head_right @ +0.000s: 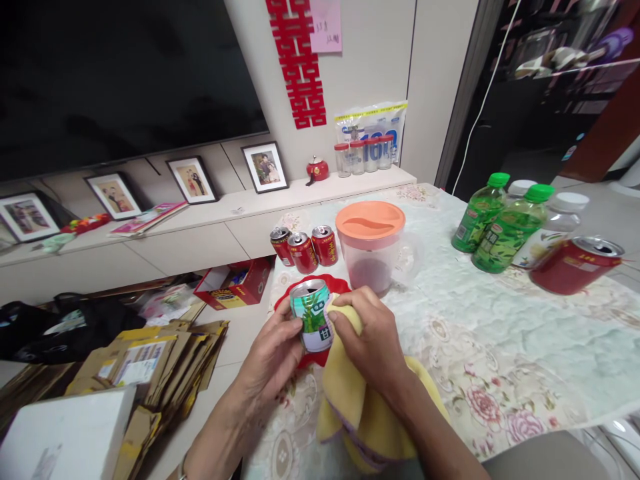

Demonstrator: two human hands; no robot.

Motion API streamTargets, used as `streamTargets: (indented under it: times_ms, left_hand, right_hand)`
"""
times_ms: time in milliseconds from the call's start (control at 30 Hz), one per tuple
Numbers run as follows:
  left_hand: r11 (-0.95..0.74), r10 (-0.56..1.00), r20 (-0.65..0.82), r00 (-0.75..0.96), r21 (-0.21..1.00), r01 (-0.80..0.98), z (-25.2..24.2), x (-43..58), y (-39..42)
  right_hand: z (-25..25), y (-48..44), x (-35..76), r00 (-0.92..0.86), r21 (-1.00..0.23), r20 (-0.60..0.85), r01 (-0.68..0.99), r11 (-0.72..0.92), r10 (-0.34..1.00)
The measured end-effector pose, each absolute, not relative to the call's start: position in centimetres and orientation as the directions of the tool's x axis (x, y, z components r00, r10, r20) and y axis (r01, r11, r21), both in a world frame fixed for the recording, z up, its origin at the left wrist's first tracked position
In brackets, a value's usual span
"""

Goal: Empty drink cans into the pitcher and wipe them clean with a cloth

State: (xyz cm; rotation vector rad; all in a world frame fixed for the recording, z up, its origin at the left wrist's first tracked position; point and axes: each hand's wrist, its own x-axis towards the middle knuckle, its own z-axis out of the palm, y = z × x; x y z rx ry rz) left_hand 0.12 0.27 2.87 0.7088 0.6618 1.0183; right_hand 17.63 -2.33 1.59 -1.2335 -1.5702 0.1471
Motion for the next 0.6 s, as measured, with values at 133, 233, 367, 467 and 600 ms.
streamTargets:
  times_ms: [133, 233, 367, 467, 600]
  left_hand:
    - [0.325, 0.918, -0.137, 0.371, 0.796, -0.511, 2.6, 0.2, 0.3]
    - [0.274, 0.932, -0.094, 0.351, 0.818, -0.506, 2.4, 0.3, 0.3]
    - [0.262, 0.931, -0.086, 0.355, 0.834, -0.486, 2.2, 0.5, 0.2]
    - [0.291, 0.915, -0.107, 0.389, 0.843, -0.451, 2.0, 0.6, 0.0]
    - [0.26, 0.91, -0.094, 0.403, 0.888, -0.379, 1.8, 0.5, -0.2]
  right_hand:
    - [2.2, -2.8, 17.1, 0.074, -0.607, 0.687, 0.605, 0.515, 0.723]
    - [2.7, -3.2, 16.6, 0.013, -0.567, 0.723, 0.583, 0.582, 0.691]
    - [2.8, -3.3, 16.7, 0.012, -0.553, 0.742, 0.577, 0.601, 0.67]
    - [2.5, -3.0, 17.0, 0.107, -0.597, 0.718, 0.603, 0.529, 0.688]
    - [2.6, -3.1, 17.1, 0.16, -0.625, 0.698, 0.612, 0.484, 0.698]
